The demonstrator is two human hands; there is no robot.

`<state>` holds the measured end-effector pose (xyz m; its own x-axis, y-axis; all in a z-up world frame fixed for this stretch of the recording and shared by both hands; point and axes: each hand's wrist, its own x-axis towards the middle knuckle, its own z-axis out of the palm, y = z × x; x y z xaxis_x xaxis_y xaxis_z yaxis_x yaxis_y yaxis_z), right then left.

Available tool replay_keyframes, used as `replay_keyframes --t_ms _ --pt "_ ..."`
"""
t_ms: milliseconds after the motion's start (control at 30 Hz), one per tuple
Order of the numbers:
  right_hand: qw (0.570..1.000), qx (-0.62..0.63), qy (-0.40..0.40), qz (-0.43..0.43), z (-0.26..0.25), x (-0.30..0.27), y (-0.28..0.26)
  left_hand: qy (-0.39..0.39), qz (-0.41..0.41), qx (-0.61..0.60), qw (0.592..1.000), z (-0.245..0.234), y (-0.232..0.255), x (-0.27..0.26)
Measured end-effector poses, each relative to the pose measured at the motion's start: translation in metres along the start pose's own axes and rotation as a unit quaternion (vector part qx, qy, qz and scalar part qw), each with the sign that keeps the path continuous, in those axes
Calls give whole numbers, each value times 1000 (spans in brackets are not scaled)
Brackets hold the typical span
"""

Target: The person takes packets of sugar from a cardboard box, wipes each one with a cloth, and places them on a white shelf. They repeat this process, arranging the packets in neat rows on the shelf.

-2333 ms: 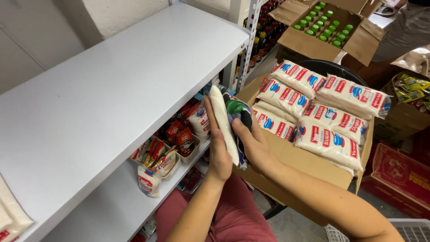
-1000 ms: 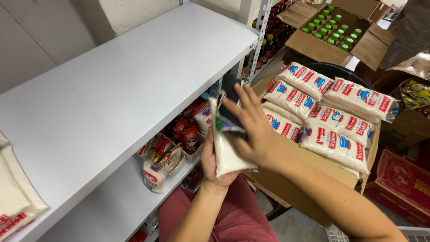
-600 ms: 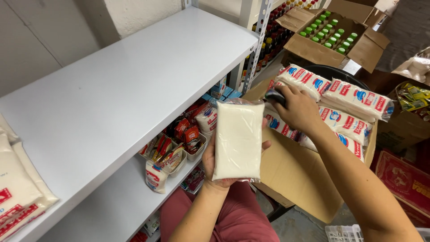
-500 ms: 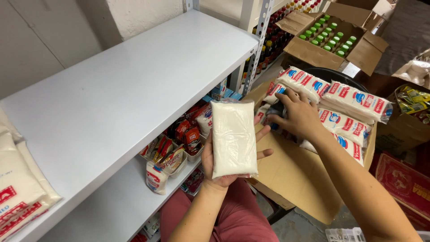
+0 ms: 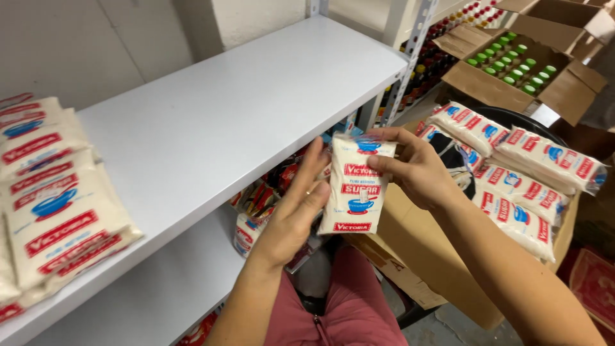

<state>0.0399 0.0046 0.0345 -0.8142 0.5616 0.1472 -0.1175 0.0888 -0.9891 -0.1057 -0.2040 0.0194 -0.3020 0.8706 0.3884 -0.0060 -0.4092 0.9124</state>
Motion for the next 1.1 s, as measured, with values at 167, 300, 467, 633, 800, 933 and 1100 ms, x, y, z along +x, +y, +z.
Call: replay_keyframes --t_ms 167,300,467,633,800,933,1100 --pt "986 165 -10 2 32 13 -12 84 -23 8 996 -25 -8 -29" --pt "976 205 -69 -32 76 24 -40 165 -6 92 982 -32 22 -63" --pt "974 153 -152 -74 134 40 -70 291 20 195 936 -43 91 -110" --pt "948 81 -238 -194 212 50 -111 374 47 213 901 -69 148 -165" --pt "915 -14 -315 -251 311 57 -148 463 180 217 840 -91 195 -225" --pt "884 -81 -350 -298 397 55 -177 533 209 246 782 -110 218 -270" --pt "856 -116 -409 -293 484 69 -178 606 209 305 705 -128 225 -306"
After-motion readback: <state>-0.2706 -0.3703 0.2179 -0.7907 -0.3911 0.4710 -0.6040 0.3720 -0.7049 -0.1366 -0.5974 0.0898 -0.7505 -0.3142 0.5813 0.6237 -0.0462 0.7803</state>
